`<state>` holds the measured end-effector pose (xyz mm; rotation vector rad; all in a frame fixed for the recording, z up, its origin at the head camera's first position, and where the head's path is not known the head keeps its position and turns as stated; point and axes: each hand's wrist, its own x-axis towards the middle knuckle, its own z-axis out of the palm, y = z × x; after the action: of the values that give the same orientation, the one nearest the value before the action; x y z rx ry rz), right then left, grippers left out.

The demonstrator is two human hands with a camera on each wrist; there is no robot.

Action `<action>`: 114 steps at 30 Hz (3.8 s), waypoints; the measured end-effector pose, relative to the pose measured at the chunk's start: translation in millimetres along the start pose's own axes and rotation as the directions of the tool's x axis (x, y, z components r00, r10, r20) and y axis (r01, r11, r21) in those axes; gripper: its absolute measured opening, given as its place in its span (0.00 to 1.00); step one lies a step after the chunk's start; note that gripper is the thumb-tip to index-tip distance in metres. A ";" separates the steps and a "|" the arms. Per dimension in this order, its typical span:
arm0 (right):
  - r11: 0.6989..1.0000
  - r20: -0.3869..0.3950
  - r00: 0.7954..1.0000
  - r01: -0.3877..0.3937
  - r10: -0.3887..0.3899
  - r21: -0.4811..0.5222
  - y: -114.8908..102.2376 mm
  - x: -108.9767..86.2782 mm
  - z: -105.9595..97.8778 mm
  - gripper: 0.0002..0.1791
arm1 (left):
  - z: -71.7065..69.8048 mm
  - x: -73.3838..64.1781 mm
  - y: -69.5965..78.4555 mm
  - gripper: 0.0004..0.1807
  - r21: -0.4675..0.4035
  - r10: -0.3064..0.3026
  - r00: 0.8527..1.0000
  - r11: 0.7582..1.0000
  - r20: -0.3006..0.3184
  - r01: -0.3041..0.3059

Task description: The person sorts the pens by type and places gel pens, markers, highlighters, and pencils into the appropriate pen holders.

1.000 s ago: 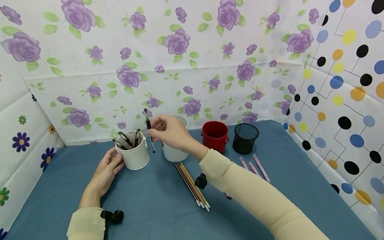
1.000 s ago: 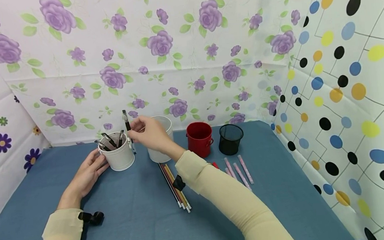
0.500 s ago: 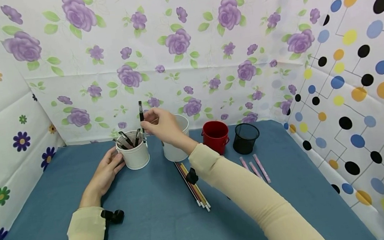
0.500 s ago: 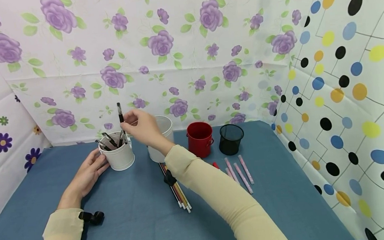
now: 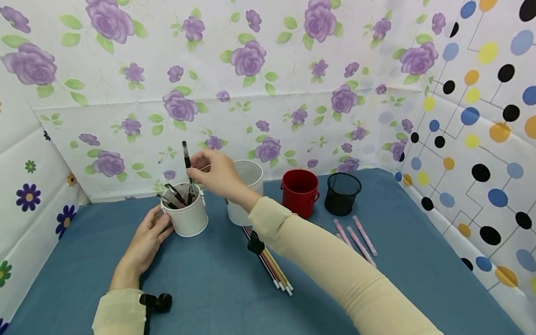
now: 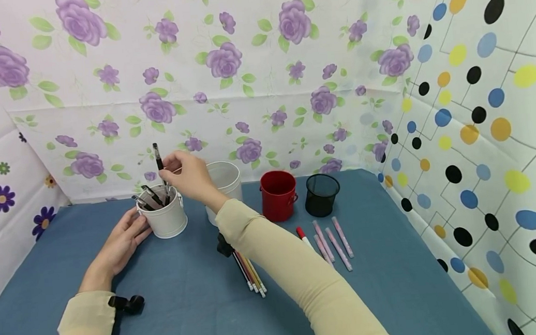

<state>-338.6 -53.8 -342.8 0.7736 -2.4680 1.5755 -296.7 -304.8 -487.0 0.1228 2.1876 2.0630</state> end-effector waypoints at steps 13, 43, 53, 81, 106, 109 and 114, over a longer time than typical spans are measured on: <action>0.999 -0.044 0.998 -0.037 0.035 -0.031 12.0 3.4 12.2 0.08 | -2.1 -0.3 -1.2 0.48 0.000 0.013 1.000 1.000 0.010 -0.013; 0.991 -0.009 0.992 -0.126 0.126 0.040 24.8 -9.1 41.8 0.06 | -3.9 0.7 -3.1 0.47 0.003 0.012 1.000 1.000 0.017 -0.012; 0.989 -0.022 0.989 -0.147 0.147 0.025 28.0 -13.4 46.4 0.05 | -1.6 -2.5 -1.4 0.47 0.010 0.018 1.000 1.000 0.019 -0.018; 0.987 -0.027 0.987 -0.157 0.158 0.034 26.9 -19.1 43.7 0.09 | -1.6 -0.3 -0.2 0.47 0.030 0.024 1.000 0.999 0.019 -0.025; 0.990 0.049 0.998 -0.050 0.044 0.129 24.4 -55.0 -9.1 0.09 | -3.5 -2.6 5.1 0.45 0.080 0.045 0.999 0.996 0.013 -0.046; 0.994 0.048 0.999 -0.025 0.020 0.107 25.1 -61.8 -22.8 0.09 | -6.5 -3.8 8.9 0.44 0.089 0.064 0.998 0.994 0.009 -0.065; 0.998 0.052 0.998 0.020 -0.023 0.060 27.4 -74.2 -41.2 0.10 | -16.1 -13.8 18.7 0.40 0.072 0.152 0.988 0.986 -0.018 -0.151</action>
<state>-294.7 17.7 -373.0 0.8577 -2.4498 1.6496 -286.1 -321.6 -466.9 0.2820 2.3329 2.0732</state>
